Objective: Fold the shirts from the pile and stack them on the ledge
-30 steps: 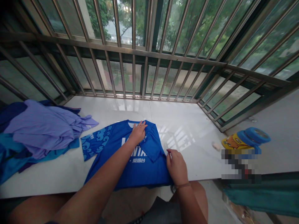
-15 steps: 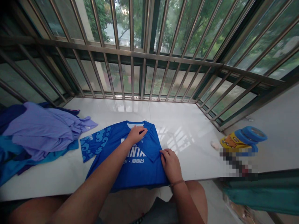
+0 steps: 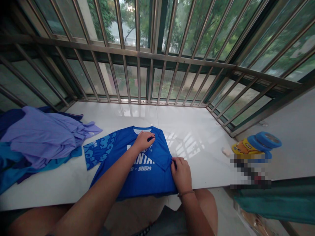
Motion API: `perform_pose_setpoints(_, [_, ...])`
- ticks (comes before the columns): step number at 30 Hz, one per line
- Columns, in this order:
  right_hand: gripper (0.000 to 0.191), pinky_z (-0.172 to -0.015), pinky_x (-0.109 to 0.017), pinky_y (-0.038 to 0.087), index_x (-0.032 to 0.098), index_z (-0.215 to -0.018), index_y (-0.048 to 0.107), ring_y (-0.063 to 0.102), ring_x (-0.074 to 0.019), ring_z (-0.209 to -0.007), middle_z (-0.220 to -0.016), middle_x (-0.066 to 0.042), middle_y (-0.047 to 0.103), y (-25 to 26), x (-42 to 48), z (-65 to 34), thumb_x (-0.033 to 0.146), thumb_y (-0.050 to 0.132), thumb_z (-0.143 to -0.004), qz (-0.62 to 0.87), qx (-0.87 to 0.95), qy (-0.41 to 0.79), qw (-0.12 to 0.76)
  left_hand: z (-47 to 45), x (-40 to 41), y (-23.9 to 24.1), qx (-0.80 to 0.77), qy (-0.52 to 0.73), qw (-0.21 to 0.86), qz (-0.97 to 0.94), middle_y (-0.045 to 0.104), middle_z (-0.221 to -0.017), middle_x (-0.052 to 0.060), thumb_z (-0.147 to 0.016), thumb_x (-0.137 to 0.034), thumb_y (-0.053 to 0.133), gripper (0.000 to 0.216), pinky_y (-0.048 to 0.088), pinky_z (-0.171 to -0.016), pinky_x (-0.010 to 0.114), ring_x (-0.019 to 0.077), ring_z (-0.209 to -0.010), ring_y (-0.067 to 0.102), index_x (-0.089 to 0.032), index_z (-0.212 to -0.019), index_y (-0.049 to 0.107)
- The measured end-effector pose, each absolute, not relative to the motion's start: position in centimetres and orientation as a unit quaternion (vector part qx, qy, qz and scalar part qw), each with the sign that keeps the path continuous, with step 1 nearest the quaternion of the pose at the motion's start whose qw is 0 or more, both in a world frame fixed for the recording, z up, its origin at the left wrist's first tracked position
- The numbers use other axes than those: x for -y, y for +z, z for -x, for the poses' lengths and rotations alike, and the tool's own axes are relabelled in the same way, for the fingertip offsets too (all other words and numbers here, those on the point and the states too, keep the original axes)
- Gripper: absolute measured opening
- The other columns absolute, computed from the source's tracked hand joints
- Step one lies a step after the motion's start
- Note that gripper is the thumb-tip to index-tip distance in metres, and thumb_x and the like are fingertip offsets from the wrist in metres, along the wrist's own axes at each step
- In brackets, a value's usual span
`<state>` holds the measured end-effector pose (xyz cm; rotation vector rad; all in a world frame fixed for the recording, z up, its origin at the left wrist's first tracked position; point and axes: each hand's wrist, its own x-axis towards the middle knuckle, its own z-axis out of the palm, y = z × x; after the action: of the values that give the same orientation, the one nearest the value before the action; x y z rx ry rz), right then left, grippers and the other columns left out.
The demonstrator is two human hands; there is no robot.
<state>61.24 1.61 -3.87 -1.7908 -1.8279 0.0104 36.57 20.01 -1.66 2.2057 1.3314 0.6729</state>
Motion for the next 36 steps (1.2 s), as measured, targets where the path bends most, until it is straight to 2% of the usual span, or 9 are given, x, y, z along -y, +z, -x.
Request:
perform_pose_setpoints(3, [0.023, -0.095, -0.048, 0.056, 0.022, -0.115, 0.075, 0.068, -0.0312, -0.103, -0.111, -0.012, 0.073, -3.7, -1.3, -61.0, 0.028, 0.056, -0.104, 0.672, 0.685, 0.005, 0.281, -36.6, -20.0, -1.7, -0.485, 0.245, 0.236, -0.806, 0.077, -0.141, 0.002, -0.102, -0.038, 0.065, 0.021, 0.024, -0.135, 0.057, 0.0258, -0.138, 0.065, -0.031, -0.114, 0.081])
perform_pose_setpoints(8, [0.032, -0.099, -0.050, 0.057, 0.024, -0.132, 0.071, 0.067, -0.0313, -0.111, -0.126, -0.013, 0.072, -3.5, -0.1, -60.9, 0.031, 0.057, -0.104, 0.670, 0.684, 0.008, 0.289, -36.6, -19.8, -2.0, -0.479, 0.250, 0.228, -0.810, 0.077, -0.142, 0.003, -0.102, -0.037, 0.064, 0.023, 0.024, -0.135, 0.059, 0.0271, -0.140, 0.063, -0.031, -0.118, 0.079])
perform_pose_setpoints(12, [0.025, -0.103, -0.050, 0.056, 0.023, -0.124, 0.070, 0.068, -0.0307, -0.114, -0.121, -0.012, 0.074, -3.4, 0.4, -61.1, 0.033, 0.055, -0.107, 0.657, 0.680, 0.022, 0.326, -36.7, -19.6, -1.8, -0.448, 0.227, 0.217, -0.837, 0.072, -0.148, 0.007, -0.103, -0.037, 0.062, 0.034, 0.022, -0.136, 0.059, 0.0287, -0.148, 0.057, -0.028, -0.135, 0.072])
perform_pose_setpoints(15, [0.022, -0.105, -0.051, 0.055, 0.023, -0.121, 0.069, 0.067, -0.0310, -0.115, -0.120, -0.013, 0.074, -3.3, 0.4, -61.2, 0.032, 0.055, -0.107, 0.649, 0.679, 0.028, 0.342, -37.4, -20.4, -1.2, -0.438, 0.216, 0.198, -0.850, 0.071, -0.150, 0.008, -0.107, -0.034, 0.055, 0.038, 0.024, -0.136, 0.058, 0.0283, -0.149, 0.055, -0.026, -0.141, 0.068])
perform_pose_setpoints(19, [0.020, -0.108, -0.053, 0.054, 0.023, -0.118, 0.071, 0.066, -0.0314, -0.119, -0.121, -0.013, 0.074, -3.1, 0.3, -61.0, 0.032, 0.058, -0.106, 0.641, 0.683, 0.029, 0.348, -39.4, -22.6, -0.1, -0.451, 0.210, 0.195, -0.845, 0.075, -0.141, 0.009, -0.104, -0.026, 0.055, 0.039, 0.032, -0.132, 0.054, 0.0281, -0.140, 0.062, -0.026, -0.141, 0.068])
perform_pose_setpoints(25, [0.018, -0.105, -0.053, 0.055, 0.024, -0.109, 0.072, 0.067, -0.0305, -0.115, -0.119, -0.012, 0.075, -2.6, 0.4, -60.7, 0.033, 0.057, -0.105, 0.647, 0.676, 0.032, 0.351, -42.4, -25.0, 0.2, -0.437, 0.183, 0.220, -0.852, 0.081, -0.119, 0.008, -0.090, -0.019, 0.068, 0.045, 0.051, -0.114, 0.042, 0.0300, -0.126, 0.069, -0.026, -0.134, 0.074])
perform_pose_setpoints(30, [0.021, -0.107, -0.052, 0.055, 0.023, -0.103, 0.076, 0.068, -0.0301, -0.117, -0.122, -0.012, 0.076, -2.4, 0.4, -60.5, 0.031, 0.057, -0.105, 0.650, 0.676, 0.028, 0.345, -44.2, -25.9, -0.4, -0.443, 0.183, 0.251, -0.841, 0.082, -0.109, 0.004, -0.091, -0.017, 0.068, 0.042, 0.055, -0.104, 0.037, 0.0265, -0.117, 0.072, -0.027, -0.132, 0.074])
perform_pose_setpoints(33, [0.023, -0.107, -0.053, 0.055, 0.023, -0.107, 0.079, 0.069, -0.0303, -0.117, -0.123, -0.013, 0.077, -2.5, 0.3, -60.5, 0.030, 0.057, -0.104, 0.655, 0.673, 0.027, 0.343, -45.1, -26.0, -0.7, -0.445, 0.183, 0.275, -0.832, 0.082, -0.109, 0.002, -0.096, -0.021, 0.068, 0.038, 0.057, -0.094, 0.031, 0.0207, -0.104, 0.076, -0.027, -0.133, 0.071])
perform_pose_setpoints(36, [0.026, -0.107, -0.053, 0.056, 0.022, -0.114, 0.080, 0.069, -0.0301, -0.116, -0.121, -0.013, 0.078, -3.0, 0.3, -60.6, 0.028, 0.056, -0.105, 0.661, 0.667, 0.025, 0.343, -45.6, -25.9, -1.0, -0.452, 0.181, 0.284, -0.826, 0.083, -0.104, 0.001, -0.096, -0.026, 0.073, 0.034, 0.057, -0.089, 0.029, 0.0198, -0.098, 0.077, -0.027, -0.130, 0.072])
